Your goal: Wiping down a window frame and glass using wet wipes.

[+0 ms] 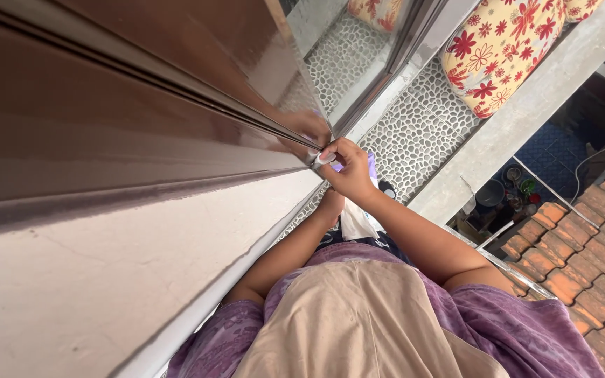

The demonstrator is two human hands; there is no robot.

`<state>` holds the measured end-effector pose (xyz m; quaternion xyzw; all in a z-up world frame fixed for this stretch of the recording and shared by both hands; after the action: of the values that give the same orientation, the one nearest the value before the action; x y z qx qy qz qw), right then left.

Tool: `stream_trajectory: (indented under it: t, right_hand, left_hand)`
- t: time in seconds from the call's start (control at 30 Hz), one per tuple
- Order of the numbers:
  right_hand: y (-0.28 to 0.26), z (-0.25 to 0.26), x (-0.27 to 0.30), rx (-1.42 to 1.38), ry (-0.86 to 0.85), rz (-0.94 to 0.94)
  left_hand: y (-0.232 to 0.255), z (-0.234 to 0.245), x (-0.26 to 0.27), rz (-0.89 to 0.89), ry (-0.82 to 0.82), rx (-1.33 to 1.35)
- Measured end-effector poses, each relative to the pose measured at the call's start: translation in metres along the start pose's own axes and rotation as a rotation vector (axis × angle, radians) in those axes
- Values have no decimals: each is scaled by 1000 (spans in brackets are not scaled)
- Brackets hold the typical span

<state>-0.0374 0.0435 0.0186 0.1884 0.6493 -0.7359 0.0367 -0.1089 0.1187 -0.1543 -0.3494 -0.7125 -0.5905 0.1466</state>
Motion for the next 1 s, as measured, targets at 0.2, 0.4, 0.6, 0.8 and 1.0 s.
stream_trajectory:
  t: [0.2,0.4,0.6,0.8,1.0]
  right_hand:
    - [-60,6,-25,-118,31,-51]
    - [-160,11,-46,-289,-138,482]
    - [-13,-13,19,-373,-166,-20]
    - [66,-25,46,-423,13,-575]
    - [-32,4,-2,-136,206,9]
  left_hand:
    - [-3,-4,4,3,-2,-31]
    - [-11,-5,1,4,-7,-11]
    - [-35,11,-12,10,4,-1]
    - [-79,35,-29,144,91,-37]
    - [21,-7,10,18,-9,-28]
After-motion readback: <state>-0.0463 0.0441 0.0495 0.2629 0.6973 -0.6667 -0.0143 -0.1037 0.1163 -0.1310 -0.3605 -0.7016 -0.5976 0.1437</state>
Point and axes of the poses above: each hand's wrist, its own x-axis away from the middle knuckle, its own z-axis out of the back of the hand, y = z × x, the point moved 8 cm from there along -x, towards the middle knuckle, and after that the axes turned 6 degrees about y, right-handed, at the moved point
